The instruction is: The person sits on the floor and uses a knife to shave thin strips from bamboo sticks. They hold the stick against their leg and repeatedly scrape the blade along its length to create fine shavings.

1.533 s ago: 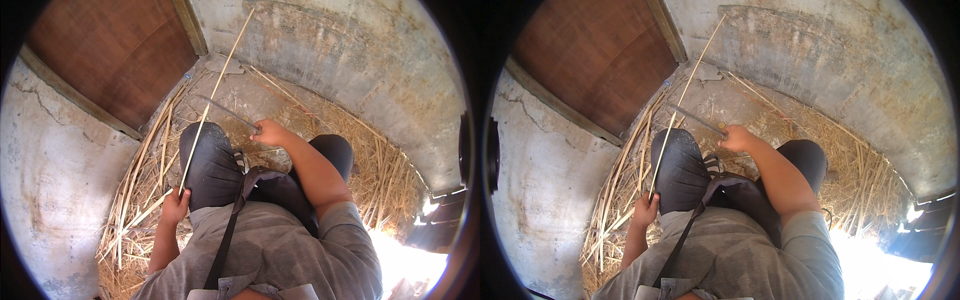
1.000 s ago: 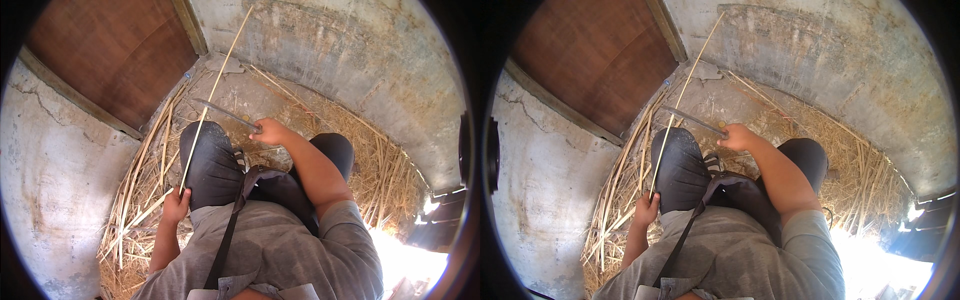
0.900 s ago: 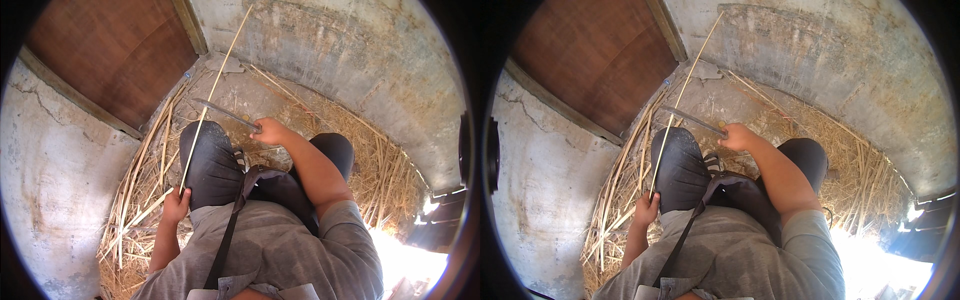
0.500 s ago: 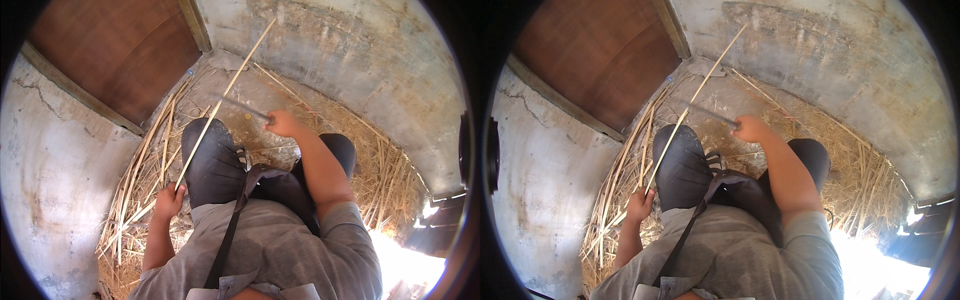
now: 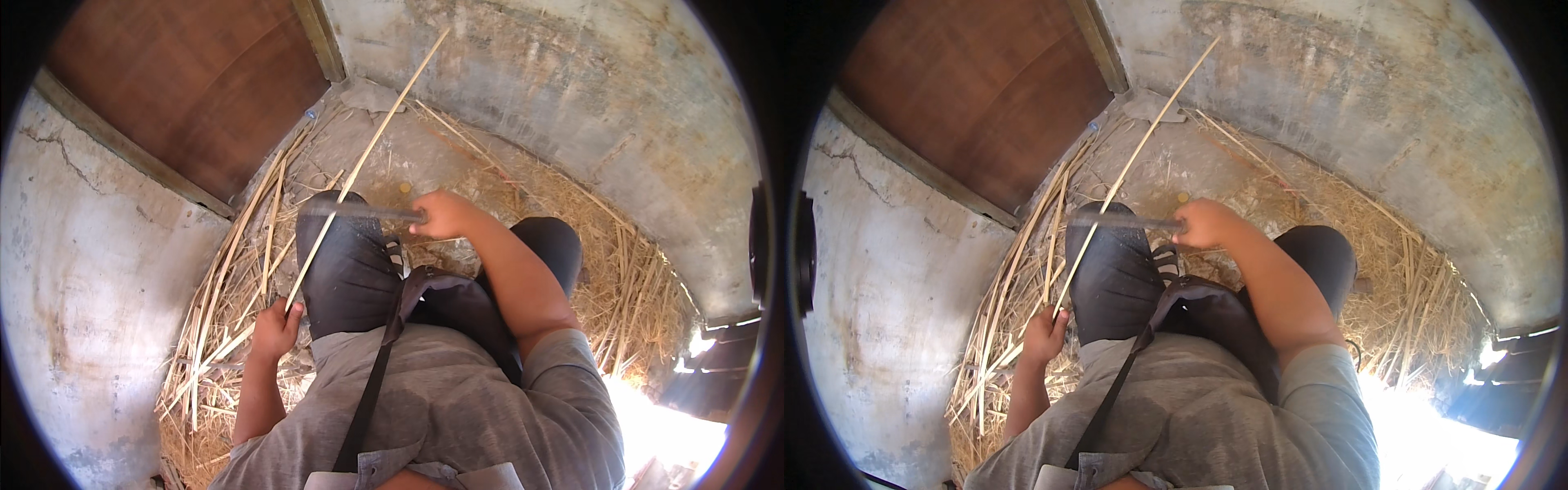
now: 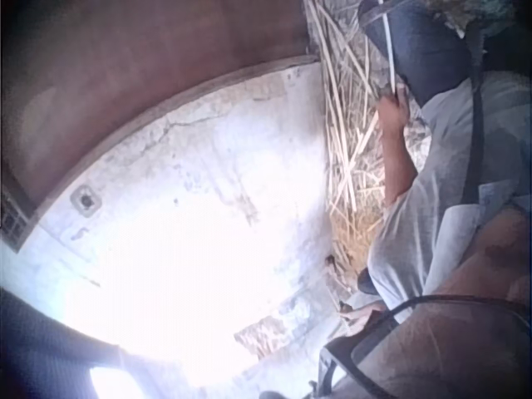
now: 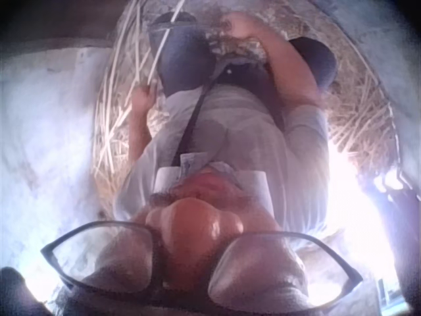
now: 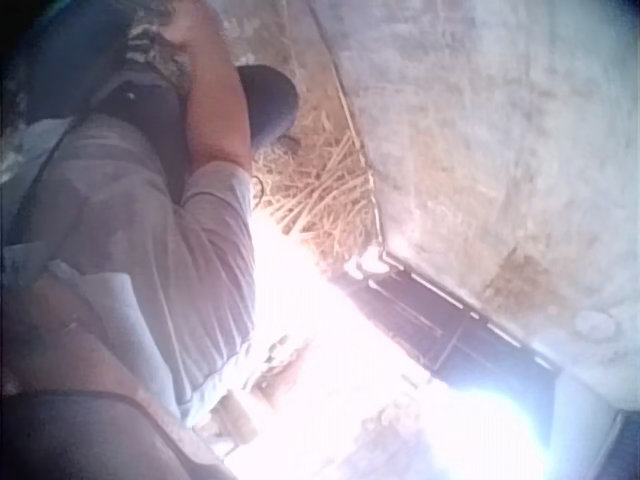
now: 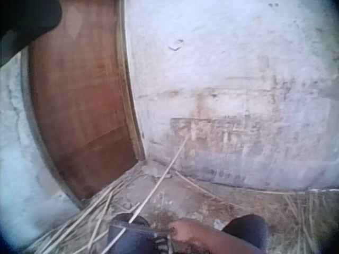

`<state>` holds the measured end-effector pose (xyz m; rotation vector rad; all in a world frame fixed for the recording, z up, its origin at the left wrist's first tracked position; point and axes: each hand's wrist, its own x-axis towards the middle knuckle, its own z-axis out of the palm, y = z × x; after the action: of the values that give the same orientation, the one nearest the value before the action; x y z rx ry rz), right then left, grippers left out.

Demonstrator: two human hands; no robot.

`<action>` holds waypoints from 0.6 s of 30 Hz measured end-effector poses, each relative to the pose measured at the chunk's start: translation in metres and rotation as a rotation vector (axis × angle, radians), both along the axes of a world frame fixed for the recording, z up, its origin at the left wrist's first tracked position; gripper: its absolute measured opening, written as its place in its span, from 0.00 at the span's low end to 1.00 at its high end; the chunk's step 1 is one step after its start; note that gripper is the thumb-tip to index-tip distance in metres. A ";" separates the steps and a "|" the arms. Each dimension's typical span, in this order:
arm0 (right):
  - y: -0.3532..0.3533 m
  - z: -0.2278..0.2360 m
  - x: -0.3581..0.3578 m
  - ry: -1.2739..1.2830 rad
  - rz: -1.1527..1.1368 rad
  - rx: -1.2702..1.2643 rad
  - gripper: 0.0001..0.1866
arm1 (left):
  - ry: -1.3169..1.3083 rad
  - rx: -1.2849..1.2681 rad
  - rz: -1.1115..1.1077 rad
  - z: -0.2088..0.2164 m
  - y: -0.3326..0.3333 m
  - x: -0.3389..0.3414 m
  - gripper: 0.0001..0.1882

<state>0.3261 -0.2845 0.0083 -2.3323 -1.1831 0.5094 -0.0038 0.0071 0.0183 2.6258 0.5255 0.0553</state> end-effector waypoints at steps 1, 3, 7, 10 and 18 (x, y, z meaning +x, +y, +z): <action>-0.007 -0.007 0.012 -0.004 -0.049 0.020 0.29 | 0.006 0.002 -0.002 -0.001 0.001 0.001 0.29; -0.020 -0.016 0.027 -0.001 -0.193 0.035 0.30 | 0.002 -0.006 -0.002 -0.002 0.000 0.002 0.29; -0.030 -0.007 0.032 0.030 -0.386 0.020 0.32 | -0.028 -0.040 0.009 -0.001 -0.003 0.004 0.30; -0.021 -0.002 0.019 0.059 -0.291 0.026 0.31 | -0.045 -0.052 0.011 0.000 -0.005 0.004 0.29; 0.012 -0.004 -0.013 0.011 0.092 -0.088 0.25 | -0.039 -0.035 0.004 -0.009 -0.002 0.000 0.28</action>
<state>0.3134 -0.2728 0.0040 -2.3532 -1.2914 0.6176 -0.0040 0.0052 0.0097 2.5847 0.5136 0.0969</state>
